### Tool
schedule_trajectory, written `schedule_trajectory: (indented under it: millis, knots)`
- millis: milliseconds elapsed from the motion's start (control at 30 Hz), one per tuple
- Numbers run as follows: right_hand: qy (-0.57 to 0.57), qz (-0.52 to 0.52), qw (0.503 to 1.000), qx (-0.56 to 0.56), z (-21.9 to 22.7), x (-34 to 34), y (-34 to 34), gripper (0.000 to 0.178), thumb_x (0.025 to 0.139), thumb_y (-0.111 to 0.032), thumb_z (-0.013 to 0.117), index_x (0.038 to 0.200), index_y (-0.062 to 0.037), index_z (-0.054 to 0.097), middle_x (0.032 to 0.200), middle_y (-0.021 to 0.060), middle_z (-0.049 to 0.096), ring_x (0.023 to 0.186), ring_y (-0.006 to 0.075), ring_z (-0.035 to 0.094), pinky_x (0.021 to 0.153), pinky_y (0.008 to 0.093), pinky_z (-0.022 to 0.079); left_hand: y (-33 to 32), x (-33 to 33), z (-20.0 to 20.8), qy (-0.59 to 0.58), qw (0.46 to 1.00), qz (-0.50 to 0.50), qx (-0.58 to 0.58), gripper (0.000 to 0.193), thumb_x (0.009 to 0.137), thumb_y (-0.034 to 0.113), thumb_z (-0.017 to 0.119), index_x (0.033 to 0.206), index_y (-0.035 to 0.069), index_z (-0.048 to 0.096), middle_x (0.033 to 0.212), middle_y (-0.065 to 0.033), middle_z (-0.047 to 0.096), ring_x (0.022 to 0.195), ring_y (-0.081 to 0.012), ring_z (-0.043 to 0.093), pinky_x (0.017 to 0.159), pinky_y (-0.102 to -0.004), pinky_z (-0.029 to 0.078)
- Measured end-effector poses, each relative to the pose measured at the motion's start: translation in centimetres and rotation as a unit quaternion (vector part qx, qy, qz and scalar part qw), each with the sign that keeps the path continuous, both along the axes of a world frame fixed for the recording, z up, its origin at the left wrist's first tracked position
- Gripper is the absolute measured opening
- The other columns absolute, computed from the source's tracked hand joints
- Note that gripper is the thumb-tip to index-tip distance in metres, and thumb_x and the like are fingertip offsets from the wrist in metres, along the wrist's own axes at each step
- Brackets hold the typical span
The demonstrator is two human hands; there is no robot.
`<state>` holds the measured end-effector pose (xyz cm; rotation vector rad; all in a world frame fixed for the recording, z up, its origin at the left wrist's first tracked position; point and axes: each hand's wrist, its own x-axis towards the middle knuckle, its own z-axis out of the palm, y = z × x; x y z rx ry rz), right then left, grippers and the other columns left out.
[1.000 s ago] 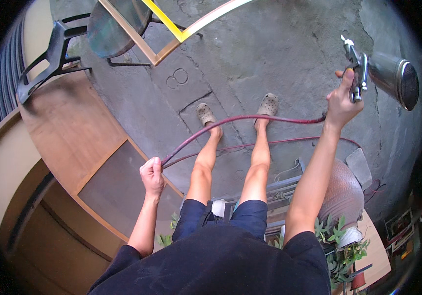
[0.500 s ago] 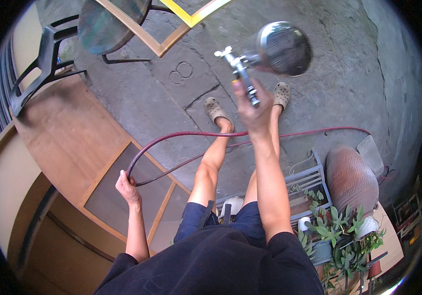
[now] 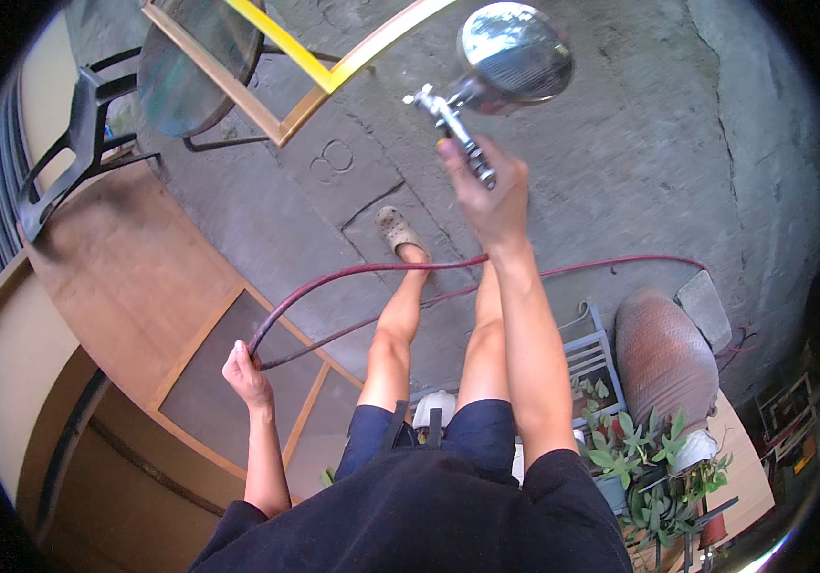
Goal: The person mixes orange paint in a small container, pours it into a spray gun, and then moves outdoors to spray paint a wooden frame. The person applies the paint in steady strokes along the frame edges while another person holds the frame steady.
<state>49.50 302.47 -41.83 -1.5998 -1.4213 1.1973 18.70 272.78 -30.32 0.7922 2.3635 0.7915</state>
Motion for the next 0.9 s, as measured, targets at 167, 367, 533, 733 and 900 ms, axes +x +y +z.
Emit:
schedule_trajectory:
  millis: [167, 367, 533, 733, 900]
  knots:
    - [-0.012, -0.074, 0.995, 0.065, -1.5, 6.1, 7.7, 0.032, 0.096, -0.029, 0.075, 0.084, 0.0006, 0.07, 0.06, -0.0006, 0.054, 0.056, 0.0067, 0.049, 0.052, 0.0272, 0.038, 4.2, 5.2, 0.0, -0.003, 0.999, -0.038, 0.013, 0.047, 0.108, 0.026, 0.049, 0.066, 0.012, 0.038, 0.062, 0.006, 0.034, 0.058, -0.0059, 0.03, 0.053, -0.0281, 0.02]
    - [-0.002, -0.105, 0.99, 0.091, -3.0, 12.5, 15.0, 0.034, 0.097, -0.034, 0.074, 0.09, -0.0006, 0.073, 0.069, 0.0019, 0.065, 0.062, 0.009, 0.06, 0.058, 0.0276, 0.046, 9.3, 11.5, 0.4, -0.012, 0.997, -0.07, 0.0, 0.046, 0.105, 0.019, 0.049, 0.064, 0.001, 0.038, 0.057, -0.0025, 0.037, 0.054, -0.0112, 0.035, 0.052, -0.0323, 0.024]
    - [-0.025, -0.126, 0.987, 0.097, -4.0, 16.9, 20.2, 0.039, 0.098, -0.04, 0.072, 0.091, -0.0021, 0.073, 0.067, 0.0007, 0.066, 0.056, 0.008, 0.059, 0.053, 0.0264, 0.045, 12.4, 16.0, -0.1, -0.036, 0.996, -0.079, 0.005, 0.049, 0.107, 0.027, 0.049, 0.064, 0.007, 0.036, 0.061, 0.001, 0.036, 0.058, -0.0086, 0.034, 0.054, -0.0306, 0.023]
    - [-0.062, -0.211, 0.955, 0.2, -5.3, 20.1, 23.8, 0.044, 0.099, -0.043, 0.07, 0.089, -0.0008, 0.072, 0.067, 0.0034, 0.068, 0.042, 0.007, 0.052, 0.039, 0.0251, 0.037, 13.5, 18.0, -1.0, -0.062, 0.995, -0.082, 0.002, 0.049, 0.106, 0.023, 0.049, 0.063, 0.002, 0.043, 0.057, -0.002, 0.04, 0.053, -0.0111, 0.038, 0.051, -0.0319, 0.026]
    - [0.018, -0.237, 0.965, 0.113, -5.4, 19.0, 21.3, 0.045, 0.1, -0.044, 0.067, 0.09, -0.0003, 0.072, 0.07, 0.0043, 0.069, 0.044, 0.0079, 0.055, 0.039, 0.0255, 0.038, 12.8, 16.5, -1.7, -0.074, 0.997, -0.008, -0.009, 0.047, 0.109, 0.031, 0.048, 0.067, 0.01, 0.042, 0.061, 0.0033, 0.04, 0.058, -0.0064, 0.034, 0.054, -0.0267, 0.023]
